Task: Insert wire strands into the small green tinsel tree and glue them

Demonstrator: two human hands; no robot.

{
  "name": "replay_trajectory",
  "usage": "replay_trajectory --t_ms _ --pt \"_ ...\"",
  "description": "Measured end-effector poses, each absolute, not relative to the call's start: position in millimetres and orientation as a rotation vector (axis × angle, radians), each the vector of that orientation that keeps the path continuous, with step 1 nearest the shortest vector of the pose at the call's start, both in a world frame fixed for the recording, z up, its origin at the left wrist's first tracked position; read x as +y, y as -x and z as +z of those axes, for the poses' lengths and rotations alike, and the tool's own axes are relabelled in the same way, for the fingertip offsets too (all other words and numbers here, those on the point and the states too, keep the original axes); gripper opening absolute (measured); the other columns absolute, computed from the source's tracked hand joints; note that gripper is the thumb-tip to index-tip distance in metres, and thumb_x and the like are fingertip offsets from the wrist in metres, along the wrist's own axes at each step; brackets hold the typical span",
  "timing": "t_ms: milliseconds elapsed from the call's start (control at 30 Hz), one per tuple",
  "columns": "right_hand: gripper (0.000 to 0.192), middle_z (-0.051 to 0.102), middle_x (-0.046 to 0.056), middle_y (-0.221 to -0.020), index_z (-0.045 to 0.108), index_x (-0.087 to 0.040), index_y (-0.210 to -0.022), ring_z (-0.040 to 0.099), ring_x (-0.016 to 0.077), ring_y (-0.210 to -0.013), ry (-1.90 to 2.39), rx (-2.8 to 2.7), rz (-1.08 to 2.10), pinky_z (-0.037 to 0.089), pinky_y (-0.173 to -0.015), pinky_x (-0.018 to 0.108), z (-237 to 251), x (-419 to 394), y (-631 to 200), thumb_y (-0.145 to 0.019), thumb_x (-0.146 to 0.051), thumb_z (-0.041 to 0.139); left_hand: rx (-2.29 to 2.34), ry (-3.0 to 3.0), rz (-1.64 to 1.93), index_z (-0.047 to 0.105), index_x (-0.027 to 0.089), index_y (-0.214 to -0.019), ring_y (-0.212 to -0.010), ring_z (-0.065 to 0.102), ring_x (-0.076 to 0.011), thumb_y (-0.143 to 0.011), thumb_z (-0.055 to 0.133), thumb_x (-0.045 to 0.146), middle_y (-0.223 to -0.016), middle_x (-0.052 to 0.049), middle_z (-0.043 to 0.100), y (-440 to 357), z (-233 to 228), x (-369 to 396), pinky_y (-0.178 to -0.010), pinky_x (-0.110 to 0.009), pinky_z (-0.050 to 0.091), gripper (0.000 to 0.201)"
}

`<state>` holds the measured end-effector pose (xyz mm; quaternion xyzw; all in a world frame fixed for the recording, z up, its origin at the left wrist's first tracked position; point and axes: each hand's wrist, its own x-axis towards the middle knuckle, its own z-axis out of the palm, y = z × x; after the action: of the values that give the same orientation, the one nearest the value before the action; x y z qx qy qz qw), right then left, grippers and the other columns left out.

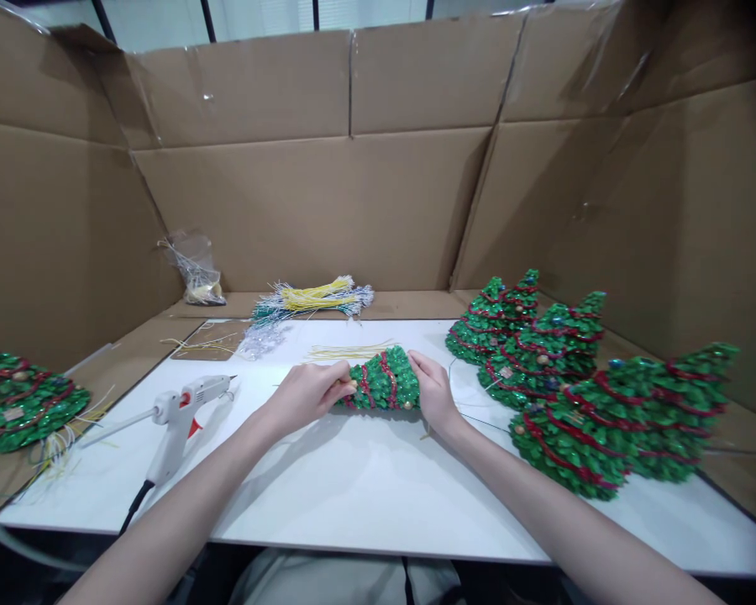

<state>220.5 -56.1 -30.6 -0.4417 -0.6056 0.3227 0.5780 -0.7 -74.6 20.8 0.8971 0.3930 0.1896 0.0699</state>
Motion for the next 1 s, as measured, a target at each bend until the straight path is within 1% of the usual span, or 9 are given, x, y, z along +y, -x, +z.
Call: replay_trajectory --t_ms 433,600,700,867,1000 --pt "0.036 0.034 -0.003 -0.058 0.037 -0.019 -0.059 0.031 0.0118 -0.057 1.034 -1.417 0.763 0.026 -0.052 0.024 -31.9 -55.3 -221.8 -0.084 -0.044 0.045 1.172 -2.68 0.583 0.047 0.021 -0.084 -0.063 0.059 -0.0124 -0.092 0.038 0.032 -0.074 0.001 0.064 0.7 20.5 -74.5 -0.057 -0.019 0.035 0.016" --pt "0.036 0.034 -0.003 -0.058 0.036 -0.019 -0.059 0.031 0.0119 -0.057 1.032 -1.426 0.751 0.025 -0.053 0.024 -31.4 -55.4 -222.0 -0.084 -0.043 0.044 1.149 -2.688 0.589 0.047 0.021 -0.083 -0.06 0.056 -0.0115 -0.092 0.037 0.03 -0.074 0.001 0.063 0.8 21.7 -75.4 -0.055 -0.019 0.033 0.017" --pt "0.035 0.034 -0.003 -0.058 0.036 -0.019 -0.059 0.031 0.012 -0.058 1.035 -1.428 0.748 0.025 -0.053 0.025 -30.6 -55.5 -221.8 -0.084 -0.044 0.044 1.168 -2.703 0.588 0.046 0.021 -0.083 -0.062 0.058 -0.0124 -0.092 0.036 0.03 -0.076 0.001 0.063 0.3 20.4 -74.8 -0.055 -0.02 0.033 0.016" --pt "0.037 0.033 -0.003 -0.057 0.035 -0.019 -0.058 0.03 0.012 -0.057 1.044 -1.436 0.726 0.025 -0.053 0.025 -29.7 -55.9 -221.7 -0.084 -0.044 0.044 1.232 -2.762 0.572 0.046 0.022 -0.085 -0.061 0.058 -0.0133 -0.092 0.037 0.03 -0.072 0.001 0.062 -0.5 19.4 -73.3 -0.055 -0.021 0.032 0.015" --pt "0.038 0.032 -0.003 -0.057 0.034 -0.02 -0.059 0.03 0.0118 -0.057 1.063 -1.438 0.731 0.025 -0.052 0.024 -32.1 -55.2 -222.2 -0.084 -0.046 0.044 1.207 -2.729 0.584 0.045 0.021 -0.084 -0.064 0.058 -0.0138 -0.092 0.037 0.03 -0.075 0.001 0.063 -0.2 19.4 -73.3 -0.056 -0.021 0.033 0.014"
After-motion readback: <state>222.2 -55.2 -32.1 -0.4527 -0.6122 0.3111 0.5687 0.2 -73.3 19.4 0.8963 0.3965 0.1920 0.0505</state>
